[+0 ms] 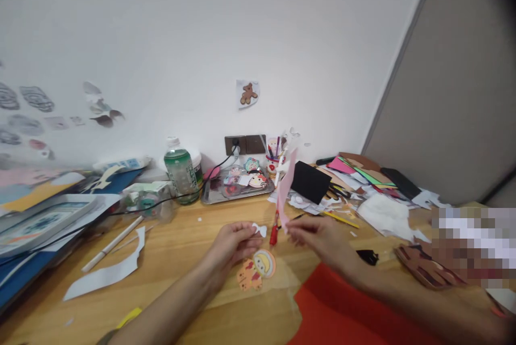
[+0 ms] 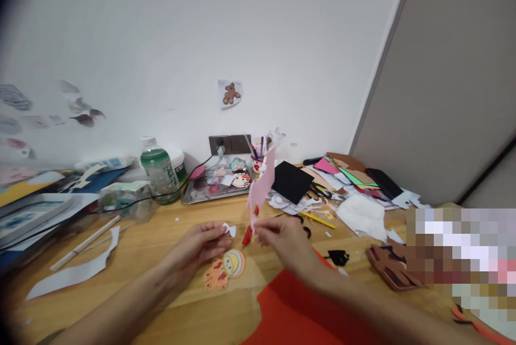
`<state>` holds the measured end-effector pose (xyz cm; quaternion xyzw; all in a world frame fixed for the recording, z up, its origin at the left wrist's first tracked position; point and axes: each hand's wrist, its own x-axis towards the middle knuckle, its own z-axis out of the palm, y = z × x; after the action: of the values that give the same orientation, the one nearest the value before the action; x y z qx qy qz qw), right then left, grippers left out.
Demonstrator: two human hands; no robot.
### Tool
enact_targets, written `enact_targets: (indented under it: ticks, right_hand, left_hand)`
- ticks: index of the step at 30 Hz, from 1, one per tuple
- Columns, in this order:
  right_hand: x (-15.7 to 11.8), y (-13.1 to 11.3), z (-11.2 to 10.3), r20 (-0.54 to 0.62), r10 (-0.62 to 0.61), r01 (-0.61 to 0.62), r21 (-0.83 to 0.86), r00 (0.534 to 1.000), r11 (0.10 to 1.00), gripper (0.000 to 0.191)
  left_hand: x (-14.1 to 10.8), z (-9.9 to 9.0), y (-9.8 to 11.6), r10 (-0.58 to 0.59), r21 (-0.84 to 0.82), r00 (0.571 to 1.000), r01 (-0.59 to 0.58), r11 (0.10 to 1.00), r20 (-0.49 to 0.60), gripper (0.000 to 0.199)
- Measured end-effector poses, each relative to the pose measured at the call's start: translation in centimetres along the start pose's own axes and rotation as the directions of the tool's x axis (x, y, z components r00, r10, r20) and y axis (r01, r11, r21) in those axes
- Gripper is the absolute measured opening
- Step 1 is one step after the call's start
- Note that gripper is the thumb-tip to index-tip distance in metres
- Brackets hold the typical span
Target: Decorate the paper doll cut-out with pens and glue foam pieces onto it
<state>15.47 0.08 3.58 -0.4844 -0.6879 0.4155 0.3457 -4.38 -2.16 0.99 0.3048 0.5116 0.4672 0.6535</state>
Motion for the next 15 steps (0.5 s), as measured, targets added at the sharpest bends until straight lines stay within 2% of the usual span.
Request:
enact_targets:
  ticks: [1, 3, 6, 8, 12, 15]
  right_hand:
    - [-0.8, 0.7, 1.6, 0.059, 0.069, -0.075, 0.111, 0.996, 0.991, 0.017]
    - [-2.1, 1.8, 3.7, 0.101, 0.189, -0.21, 0.269, 0.977, 0.94, 0.013]
    - [-3.1, 2.2, 4.5, 0.136, 0.363, -0.385, 0.438, 0.922, 0.812, 0.013]
    - [-3.4, 2.2, 4.5, 0.166, 0.443, -0.459, 0.528, 0.881, 0.714, 0.014]
    - [-3.7, 2.2, 4.6, 0.195, 0.508, -0.499, 0.645, 0.839, 0.578, 0.011]
    - [-3.3, 2.1, 5.0, 0.251, 0.48, -0.526, 0.592, 0.841, 0.611, 0.005]
  left_hand:
    - [0.4, 0.0, -0.1, -0.009, 0.029, 1.0, 0.009, 1.0, 0.007, 0.01]
    - [1.3, 0.0, -0.2, 0.019, 0.092, 0.998, -0.025, 0.995, 0.058, 0.01]
    - [2.6, 0.3, -0.1, 0.12, 0.128, 0.987, -0.134, 0.983, 0.111, 0.014]
    - [3.1, 0.9, 0.1, 0.228, 0.134, 0.963, -0.247, 0.96, 0.144, 0.016]
    - [3.4, 2.2, 1.0, 0.451, 0.162, 0.856, -0.497, 0.853, 0.252, 0.011]
    - [3.5, 2.4, 1.5, 0.513, 0.245, 0.76, -0.627, 0.739, 0.398, 0.005]
